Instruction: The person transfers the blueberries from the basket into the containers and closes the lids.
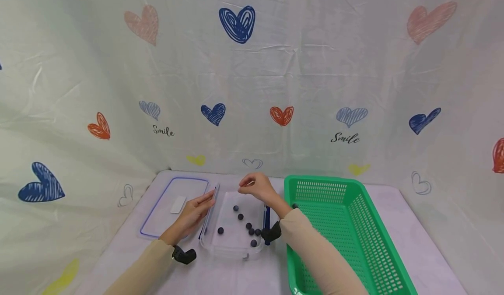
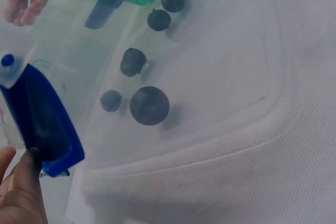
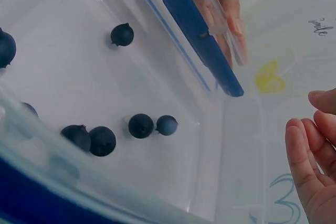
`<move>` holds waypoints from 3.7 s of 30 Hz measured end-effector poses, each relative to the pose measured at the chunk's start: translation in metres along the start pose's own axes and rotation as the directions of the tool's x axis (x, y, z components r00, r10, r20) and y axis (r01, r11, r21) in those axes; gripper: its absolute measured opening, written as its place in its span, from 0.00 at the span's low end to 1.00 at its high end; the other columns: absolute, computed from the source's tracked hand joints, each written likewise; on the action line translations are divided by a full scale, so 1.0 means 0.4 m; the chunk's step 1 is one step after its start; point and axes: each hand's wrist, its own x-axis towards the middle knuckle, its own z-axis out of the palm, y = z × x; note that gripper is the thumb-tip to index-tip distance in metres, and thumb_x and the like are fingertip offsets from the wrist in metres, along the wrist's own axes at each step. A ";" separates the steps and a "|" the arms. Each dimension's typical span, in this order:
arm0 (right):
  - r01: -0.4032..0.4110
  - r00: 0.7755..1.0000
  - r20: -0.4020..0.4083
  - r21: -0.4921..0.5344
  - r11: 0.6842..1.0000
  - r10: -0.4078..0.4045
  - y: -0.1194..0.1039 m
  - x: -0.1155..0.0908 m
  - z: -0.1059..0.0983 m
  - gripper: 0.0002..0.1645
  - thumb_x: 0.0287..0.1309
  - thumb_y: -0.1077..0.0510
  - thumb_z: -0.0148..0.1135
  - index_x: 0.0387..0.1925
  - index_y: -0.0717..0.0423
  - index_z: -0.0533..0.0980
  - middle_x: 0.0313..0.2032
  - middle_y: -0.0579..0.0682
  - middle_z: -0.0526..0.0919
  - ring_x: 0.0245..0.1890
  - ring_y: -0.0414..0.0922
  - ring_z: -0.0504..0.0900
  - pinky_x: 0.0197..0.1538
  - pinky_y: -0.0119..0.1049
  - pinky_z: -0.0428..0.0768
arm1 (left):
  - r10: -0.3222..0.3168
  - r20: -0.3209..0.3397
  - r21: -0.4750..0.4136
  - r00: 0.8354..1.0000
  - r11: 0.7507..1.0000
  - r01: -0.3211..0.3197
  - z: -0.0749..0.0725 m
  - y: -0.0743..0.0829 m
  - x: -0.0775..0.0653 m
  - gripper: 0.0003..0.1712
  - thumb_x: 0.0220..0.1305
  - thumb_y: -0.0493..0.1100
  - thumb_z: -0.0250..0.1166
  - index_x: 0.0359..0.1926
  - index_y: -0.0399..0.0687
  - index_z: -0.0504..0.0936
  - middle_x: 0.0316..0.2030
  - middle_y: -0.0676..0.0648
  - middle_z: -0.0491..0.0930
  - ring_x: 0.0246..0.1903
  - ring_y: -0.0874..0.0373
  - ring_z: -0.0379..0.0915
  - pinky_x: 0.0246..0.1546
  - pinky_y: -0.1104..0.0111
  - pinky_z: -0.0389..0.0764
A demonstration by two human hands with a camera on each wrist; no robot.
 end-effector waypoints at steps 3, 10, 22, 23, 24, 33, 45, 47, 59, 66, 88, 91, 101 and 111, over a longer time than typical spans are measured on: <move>-0.009 1.000 0.000 0.021 1.000 0.009 -0.010 -0.009 -0.023 0.09 0.51 0.63 0.66 0.36 0.64 0.79 0.38 0.59 0.80 0.37 0.50 0.81 0.42 0.43 0.80 | 0.003 -0.006 -0.006 1.000 1.000 -0.003 0.002 0.000 0.001 0.32 0.59 0.42 0.64 0.63 0.40 0.66 0.64 0.44 0.62 0.62 0.54 0.59 0.57 0.68 0.66; -0.034 0.998 -0.045 0.041 0.999 0.035 0.055 0.005 -0.072 0.09 0.51 0.60 0.66 0.36 0.59 0.79 0.39 0.53 0.80 0.36 0.45 0.81 0.44 0.43 0.79 | 0.003 -0.003 -0.014 1.000 1.000 -0.003 0.002 -0.001 0.002 0.32 0.60 0.41 0.63 0.64 0.38 0.65 0.64 0.42 0.61 0.63 0.54 0.56 0.58 0.67 0.63; -0.066 0.993 -0.096 0.084 0.994 0.074 0.086 -0.034 -0.165 0.13 0.51 0.59 0.67 0.38 0.60 0.79 0.38 0.55 0.81 0.38 0.52 0.80 0.45 0.44 0.78 | -0.003 0.017 0.005 1.000 1.000 0.003 0.016 0.035 -0.022 0.31 0.62 0.38 0.60 0.64 0.35 0.63 0.65 0.40 0.59 0.64 0.51 0.54 0.59 0.65 0.62; -0.073 0.991 -0.103 0.084 0.994 0.082 0.087 -0.038 -0.173 0.13 0.51 0.59 0.67 0.39 0.60 0.79 0.38 0.55 0.82 0.38 0.51 0.81 0.45 0.44 0.78 | -0.003 0.006 0.003 1.000 1.000 0.003 0.014 0.030 -0.019 0.31 0.62 0.39 0.61 0.64 0.36 0.64 0.64 0.41 0.60 0.63 0.52 0.55 0.58 0.66 0.63; -0.079 0.990 -0.113 0.086 0.993 0.088 0.090 -0.042 -0.180 0.13 0.51 0.58 0.67 0.39 0.60 0.79 0.38 0.55 0.82 0.38 0.51 0.81 0.45 0.44 0.78 | -0.003 -0.004 -0.003 1.000 1.000 0.003 0.013 0.024 -0.015 0.31 0.61 0.39 0.62 0.63 0.37 0.65 0.64 0.42 0.61 0.63 0.53 0.56 0.58 0.67 0.64; -0.085 0.980 -0.167 0.124 0.989 0.105 0.131 -0.076 -0.224 0.18 0.52 0.58 0.67 0.41 0.65 0.77 0.40 0.58 0.81 0.39 0.52 0.81 0.51 0.53 0.74 | -0.015 -0.013 0.006 1.000 1.000 0.015 0.007 0.009 -0.006 0.32 0.60 0.42 0.63 0.64 0.39 0.65 0.64 0.44 0.61 0.63 0.55 0.57 0.59 0.66 0.62; -0.101 0.971 -0.214 0.046 0.994 0.109 0.174 -0.126 -0.262 0.21 0.53 0.56 0.66 0.44 0.68 0.76 0.43 0.60 0.79 0.41 0.51 0.80 0.45 0.45 0.78 | -0.005 -0.010 0.009 1.000 1.000 0.005 0.007 0.007 -0.005 0.32 0.60 0.41 0.63 0.64 0.38 0.64 0.64 0.42 0.61 0.63 0.54 0.56 0.58 0.67 0.63; -0.107 0.970 -0.218 0.034 0.994 0.112 0.184 -0.135 -0.267 0.22 0.53 0.55 0.66 0.44 0.68 0.76 0.43 0.60 0.79 0.41 0.51 0.80 0.46 0.45 0.78 | -0.005 -0.012 0.009 1.000 1.000 0.005 0.007 0.007 -0.005 0.32 0.60 0.41 0.63 0.64 0.38 0.65 0.64 0.43 0.61 0.62 0.54 0.57 0.58 0.67 0.63; -0.158 0.960 -0.225 0.067 0.985 0.170 0.267 -0.165 -0.277 0.18 0.52 0.58 0.66 0.41 0.67 0.77 0.40 0.59 0.81 0.42 0.61 0.78 0.49 0.53 0.76 | -0.001 -0.008 0.005 1.000 1.000 0.001 0.006 0.002 -0.007 0.32 0.60 0.41 0.63 0.64 0.38 0.65 0.64 0.42 0.62 0.62 0.53 0.58 0.57 0.69 0.66; -0.148 0.958 -0.240 0.063 0.987 0.159 0.282 -0.177 -0.273 0.17 0.52 0.59 0.66 0.40 0.68 0.77 0.39 0.60 0.80 0.40 0.63 0.78 0.44 0.52 0.78 | -0.004 -0.007 0.016 1.000 1.000 0.005 0.006 0.003 -0.007 0.32 0.60 0.42 0.63 0.64 0.38 0.65 0.64 0.43 0.61 0.62 0.53 0.57 0.58 0.66 0.64; -0.216 0.949 -0.250 -0.077 0.973 0.191 0.376 -0.201 -0.254 0.15 0.48 0.57 0.69 0.36 0.63 0.81 0.33 0.52 0.83 0.34 0.45 0.79 0.38 0.43 0.80 | 0.000 -0.018 0.022 1.000 1.000 0.000 0.009 0.009 -0.014 0.31 0.60 0.41 0.62 0.64 0.40 0.66 0.63 0.45 0.63 0.62 0.55 0.58 0.58 0.68 0.64; -0.204 0.954 -0.238 -0.062 0.977 0.184 0.379 -0.202 -0.247 0.15 0.48 0.59 0.69 0.37 0.65 0.80 0.32 0.53 0.82 0.34 0.47 0.80 0.37 0.43 0.80 | 0.005 -0.017 0.016 1.000 1.000 -0.005 0.008 0.006 -0.011 0.31 0.60 0.41 0.63 0.63 0.40 0.66 0.63 0.44 0.63 0.62 0.56 0.58 0.57 0.69 0.64; -0.166 0.965 -0.216 -0.069 0.984 0.148 0.390 -0.197 -0.225 0.13 0.47 0.62 0.69 0.35 0.68 0.80 0.31 0.56 0.83 0.32 0.48 0.81 0.34 0.39 0.81 | 0.001 -0.017 0.020 1.000 1.000 -0.001 0.006 0.000 -0.006 0.30 0.60 0.41 0.62 0.63 0.41 0.67 0.63 0.44 0.63 0.62 0.55 0.57 0.57 0.68 0.64; -0.134 0.967 -0.231 -0.119 0.984 0.104 0.404 -0.190 -0.213 0.10 0.47 0.65 0.69 0.32 0.67 0.80 0.29 0.55 0.82 0.30 0.46 0.81 0.31 0.36 0.81 | 0.002 -0.016 0.029 1.000 1.000 -0.001 0.007 0.005 -0.007 0.31 0.60 0.42 0.63 0.63 0.41 0.67 0.63 0.45 0.63 0.63 0.55 0.57 0.58 0.67 0.64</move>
